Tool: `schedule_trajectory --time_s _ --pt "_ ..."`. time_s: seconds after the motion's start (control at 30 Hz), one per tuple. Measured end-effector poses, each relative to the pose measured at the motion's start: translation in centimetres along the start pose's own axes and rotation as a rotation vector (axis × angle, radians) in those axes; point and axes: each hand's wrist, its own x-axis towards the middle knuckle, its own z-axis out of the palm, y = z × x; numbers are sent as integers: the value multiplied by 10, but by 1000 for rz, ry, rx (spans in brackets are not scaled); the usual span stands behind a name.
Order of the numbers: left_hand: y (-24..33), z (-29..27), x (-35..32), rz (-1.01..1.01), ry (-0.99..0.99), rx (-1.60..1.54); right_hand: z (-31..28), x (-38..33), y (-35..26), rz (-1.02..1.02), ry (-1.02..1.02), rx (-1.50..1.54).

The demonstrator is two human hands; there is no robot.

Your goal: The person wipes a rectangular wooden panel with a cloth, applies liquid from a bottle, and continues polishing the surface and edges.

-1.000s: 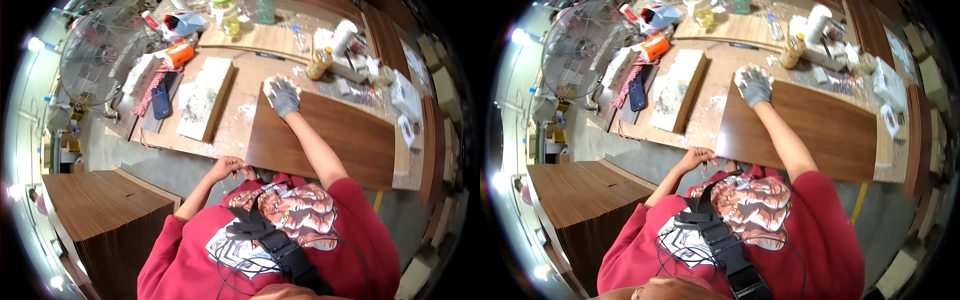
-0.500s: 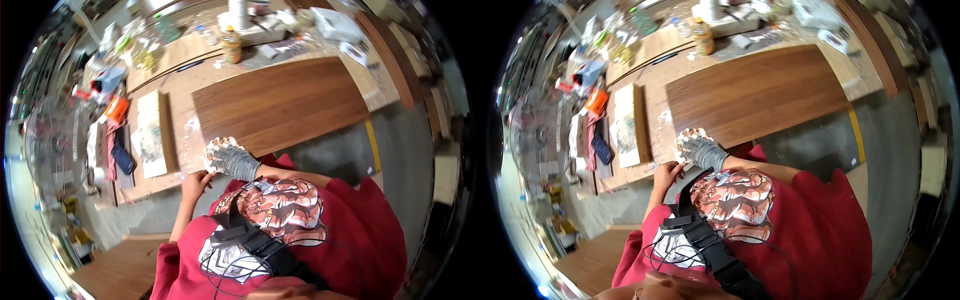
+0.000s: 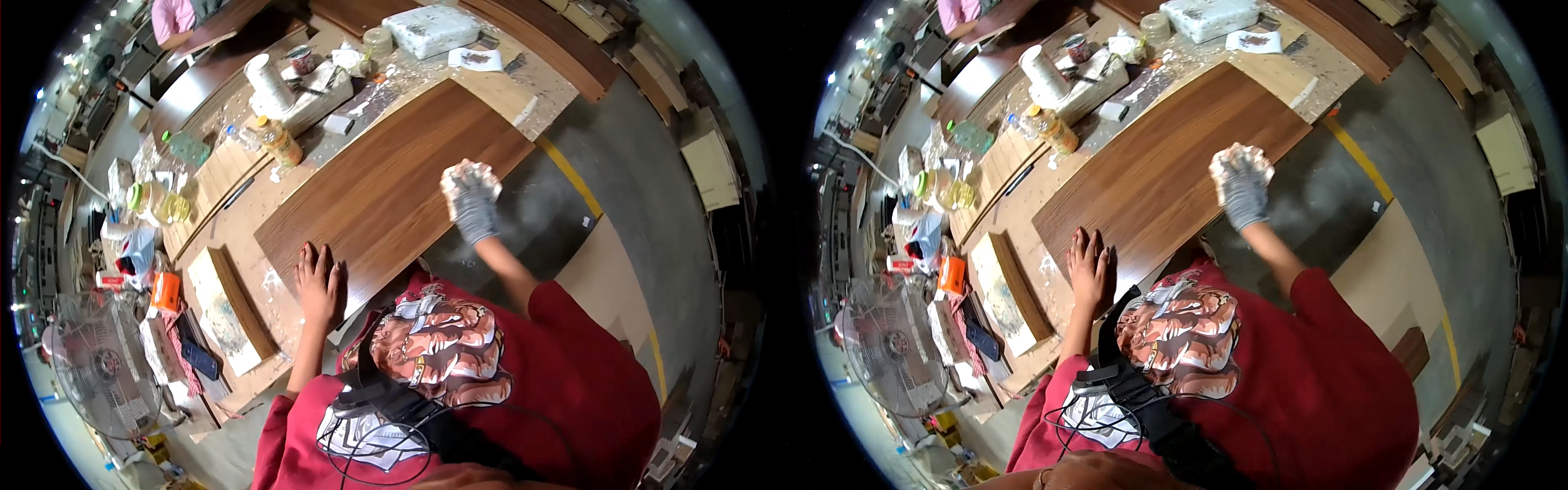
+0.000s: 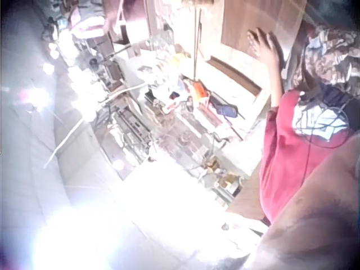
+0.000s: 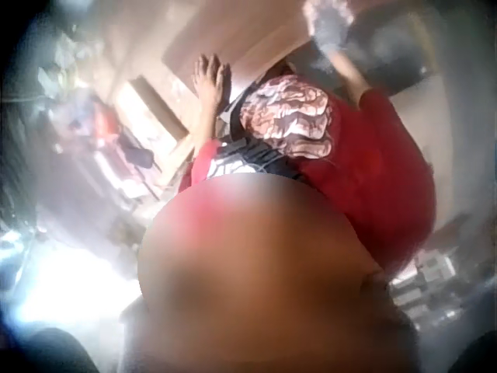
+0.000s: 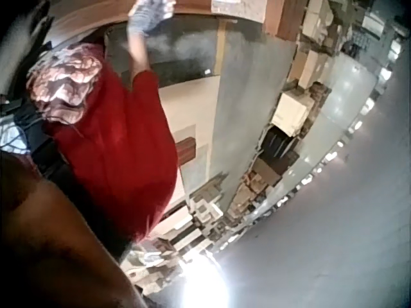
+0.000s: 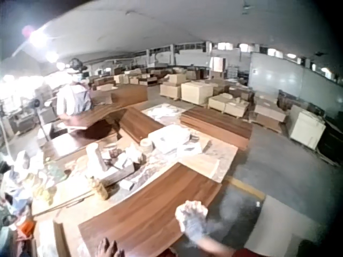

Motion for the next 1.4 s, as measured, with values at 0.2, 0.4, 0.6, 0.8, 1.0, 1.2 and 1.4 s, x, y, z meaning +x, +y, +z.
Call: schedule_trajectory --time_s 0.2,0.4,0.6,0.8,1.0,1.2,1.4 --pt "26 22 5 -90 4 164 -20 -40 -75 -183 -138 235" --pt "30 14 7 -101 -40 154 57 -9 75 149 -279 -181" --pt "30 13 12 -87 -21 129 92 71 191 411 -390 -148" --pt "34 9 20 -81 -52 107 144 107 194 483 -384 -343" --pt "25 11 11 -137 -42 123 172 208 114 315 -285 -5" --pt "25 8 16 -123 -43 102 200 275 80 350 -333 -2" --pt "33 1 17 -158 -40 49 223 275 95 229 -222 74"
